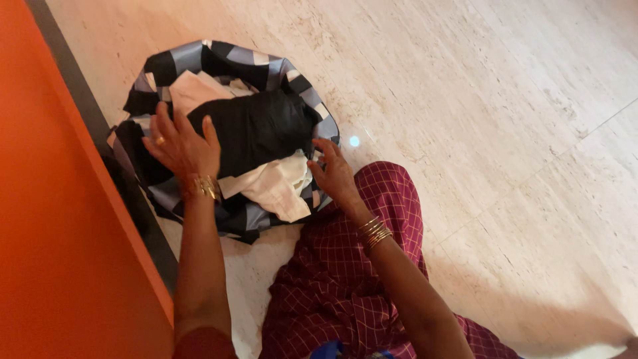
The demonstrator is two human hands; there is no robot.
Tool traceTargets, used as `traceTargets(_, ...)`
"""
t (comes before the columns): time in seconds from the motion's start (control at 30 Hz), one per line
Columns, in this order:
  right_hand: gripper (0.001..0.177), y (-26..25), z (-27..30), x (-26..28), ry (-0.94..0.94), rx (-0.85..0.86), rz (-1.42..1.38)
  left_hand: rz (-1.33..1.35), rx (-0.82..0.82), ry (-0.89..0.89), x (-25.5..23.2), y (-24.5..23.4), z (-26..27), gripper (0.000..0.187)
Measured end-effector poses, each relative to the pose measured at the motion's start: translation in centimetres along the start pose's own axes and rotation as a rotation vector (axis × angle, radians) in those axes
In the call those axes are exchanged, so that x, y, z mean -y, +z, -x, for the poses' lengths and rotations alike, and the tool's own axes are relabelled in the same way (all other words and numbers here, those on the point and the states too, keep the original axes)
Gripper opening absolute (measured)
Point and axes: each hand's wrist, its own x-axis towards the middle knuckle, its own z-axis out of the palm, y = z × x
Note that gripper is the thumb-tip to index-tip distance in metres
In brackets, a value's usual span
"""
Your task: The person sits on the floor and folds several shirts one by one. They retrieve a blue shirt, a black shirt, and two white shirts from a pile, lay them flat, and fold them neatly before placing them into a patterned bag.
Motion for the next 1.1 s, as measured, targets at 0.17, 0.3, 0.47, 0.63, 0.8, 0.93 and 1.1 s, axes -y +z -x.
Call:
traceTargets(0.17, 0.060, -1.5, 1.6, -1.1, 0.148, 0.007, -0.232, 0.521, 0.385, -0.118, 0.4, -0.1, 0.2, 0.034)
traceTargets(0.3, 0.076, -4.6, 2.7, -1.3, 0.362, 0.061, -0.692, 0.847, 0.366, 0.209, -3.6, -8.0, 8.7, 0.025)
traceTargets(0.47, 0.090, -6.7, 4.3, -0.6, 0.475, 0.139, -0.711, 1.100, 0.228, -0.129, -8.3, -11.1, 12.8, 0.013)
traceTargets(0.63, 0.101, -5.3, 4.5, -1.0, 0.497, 0.180, -0.571, 0.910, 0.200, -0.295, -7.7, -8.2, 11.0, 0.034)
traceTargets(0.8, 0.101, -4.8, 6.0, -1.0, 0.184, 0.193, -0.217, 1.352, 0.670, -0.438, -10.6, -8.3, 10.9, 0.024)
traceTargets(0.93, 0.060, -4.4, 9.1, -3.6, -0.070, 0.301, 0.183, 1.935, 1.020, -0.622, -18.4, -11.5, 8.7, 0.024)
traceTargets(1.1, 0.024, 1.1, 12.7, -5.6, -0.266, 0.083, 0.361, 2.033, 0.874, -0.267, -21.9, -13.6, 7.2, 0.018)
